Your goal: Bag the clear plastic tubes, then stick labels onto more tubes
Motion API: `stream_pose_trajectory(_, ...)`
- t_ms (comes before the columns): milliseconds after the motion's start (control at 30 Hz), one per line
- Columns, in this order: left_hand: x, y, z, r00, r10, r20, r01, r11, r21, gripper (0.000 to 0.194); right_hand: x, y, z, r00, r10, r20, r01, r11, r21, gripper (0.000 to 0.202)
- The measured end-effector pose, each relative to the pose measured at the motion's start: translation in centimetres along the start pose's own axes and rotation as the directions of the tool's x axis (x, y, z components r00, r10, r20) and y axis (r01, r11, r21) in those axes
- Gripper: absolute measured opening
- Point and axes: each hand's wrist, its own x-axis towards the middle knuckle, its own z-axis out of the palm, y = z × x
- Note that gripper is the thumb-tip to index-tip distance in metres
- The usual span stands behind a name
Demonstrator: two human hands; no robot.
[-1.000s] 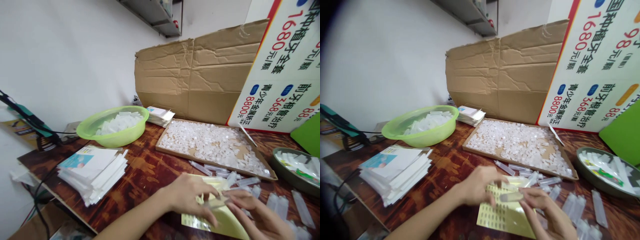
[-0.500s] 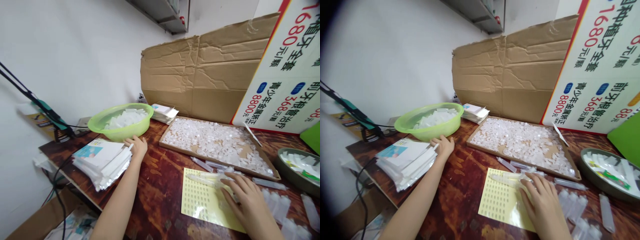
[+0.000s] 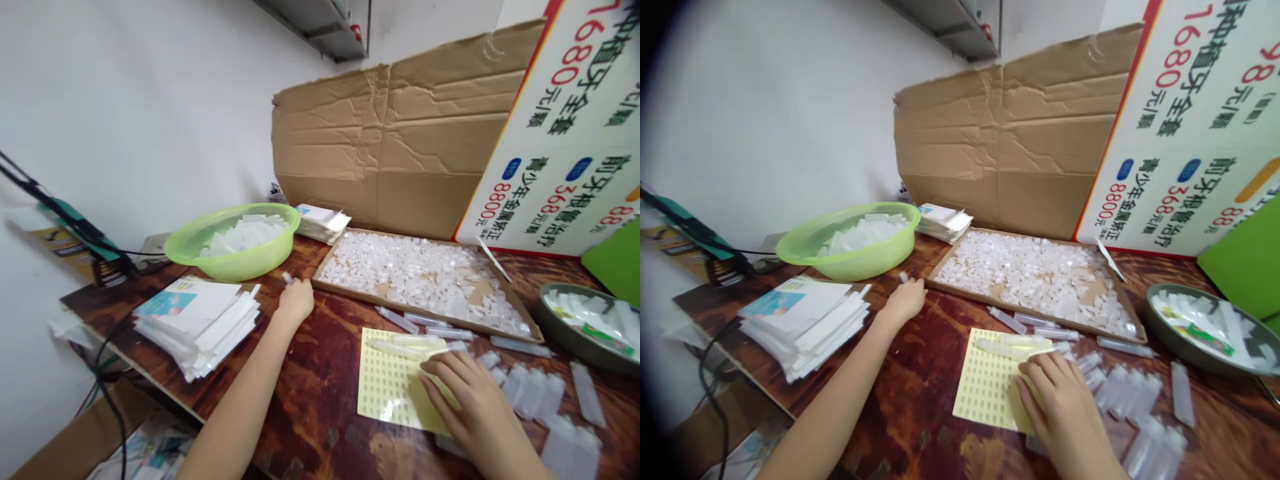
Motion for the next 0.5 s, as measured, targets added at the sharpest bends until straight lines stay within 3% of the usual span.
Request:
stream_pose_trajectory(100,-1.0,1.1,-0.2,0.988,0.142,0.056,-0.145,0.988,0.052,0.033,0.2,-1.5,-0.6,0.993,0.084,0.088,-0.092,0.992,0.085,0.018)
stream_pose_trajectory(200,-1.0,0.5,-1.1,0.978,0.192,0.080,-0.198,0.977,0.080,0.033,0.3,-2.3,-1.2,0.962,0.176,0.210,-0.215,0.960,0.179,0.020)
stream_pose_trajectory(333,-1.4,0.2,-3.0,0.975,0.222,-0.012,-0.220,0.971,0.099,0.026,0.3,-2.3,-1.0,0.916,0.162,0.366,-0.241,0.953,0.182,0.016)
stream_pose_trajectory(433,-3.3,1.8,-3.9,0.936,0.335,-0.108,-0.344,0.936,-0.071,0.020,0.4,-1.7,-0.2,0.907,0.166,0.387,-0.246,0.955,0.165,0.017)
stream_pose_trajectory(500,-5.0,3.3,-3.7,0.866,0.480,-0.143,-0.499,0.804,-0.324,0.022,0.5,-1.1,0.2,0.908,0.175,0.382,-0.268,0.941,0.207,0.016)
